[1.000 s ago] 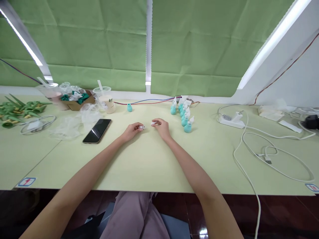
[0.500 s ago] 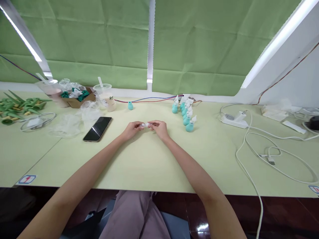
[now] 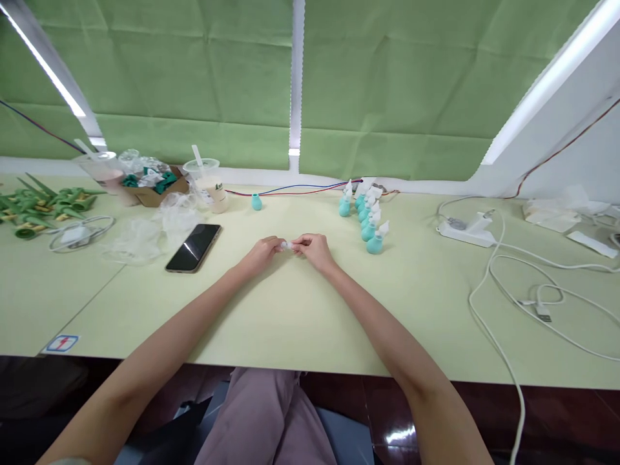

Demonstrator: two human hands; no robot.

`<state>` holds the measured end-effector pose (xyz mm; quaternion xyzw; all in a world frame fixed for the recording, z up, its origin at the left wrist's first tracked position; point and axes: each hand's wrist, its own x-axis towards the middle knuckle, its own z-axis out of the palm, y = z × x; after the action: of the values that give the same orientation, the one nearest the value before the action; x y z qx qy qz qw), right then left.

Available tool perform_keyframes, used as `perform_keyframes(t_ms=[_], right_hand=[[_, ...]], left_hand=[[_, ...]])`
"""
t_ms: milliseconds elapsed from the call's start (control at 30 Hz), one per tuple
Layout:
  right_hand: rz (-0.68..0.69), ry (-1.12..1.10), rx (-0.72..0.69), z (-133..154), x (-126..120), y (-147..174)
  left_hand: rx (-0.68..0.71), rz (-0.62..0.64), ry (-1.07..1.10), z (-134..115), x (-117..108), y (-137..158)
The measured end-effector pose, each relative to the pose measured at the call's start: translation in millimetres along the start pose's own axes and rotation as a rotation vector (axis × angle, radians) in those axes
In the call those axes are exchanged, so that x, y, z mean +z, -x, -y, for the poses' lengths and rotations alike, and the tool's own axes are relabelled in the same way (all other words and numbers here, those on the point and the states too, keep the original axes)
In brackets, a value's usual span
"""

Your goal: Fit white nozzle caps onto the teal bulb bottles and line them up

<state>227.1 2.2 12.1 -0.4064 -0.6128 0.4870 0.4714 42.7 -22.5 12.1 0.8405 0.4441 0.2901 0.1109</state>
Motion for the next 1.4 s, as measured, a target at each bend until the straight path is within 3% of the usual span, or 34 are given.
perform_keyframes(t_ms=[167,400,633,867,1000,1067,1200,1300,1367,1400], right_hand=[[0.007,-0.030,-0.008,-5,-2,-2],[0.046,0.107,-0.026,-11,-4,-3],[-0.005,-0.080,0.041,-16,1,-10],[0.200,-0.103,0.020,-13,-7,-9],[0.249,-0.170,0.090,-5,-9,-8],[0.231,-0.220,0.130,-3,-11,-8],[0.137,-0.303,0.121,-4,-14,-13],[0.014,-0.350,0.119,-6,-17,-16],[-0.053,-0.393,0.131,-7,-18,-18],[-0.070,-0.410,0.137,-7,-18,-19]], left_hand=[[-0.010,-0.027,-0.018,1,5,-1],[-0.046,-0.004,0.001,2,1,-1],[-0.148,-0.122,0.099,-6,5,-1],[-0.155,-0.056,0.036,-16,2,2],[-0.162,-0.142,-0.033,-14,1,-5],[-0.087,-0.136,-0.137,-14,2,-12],[0.109,0.005,-0.357,-16,-2,-33],[0.151,0.064,-0.380,-1,-12,-52],[0.062,-0.028,-0.353,23,-21,-64],[-0.063,-0.129,-0.329,39,-25,-69]])
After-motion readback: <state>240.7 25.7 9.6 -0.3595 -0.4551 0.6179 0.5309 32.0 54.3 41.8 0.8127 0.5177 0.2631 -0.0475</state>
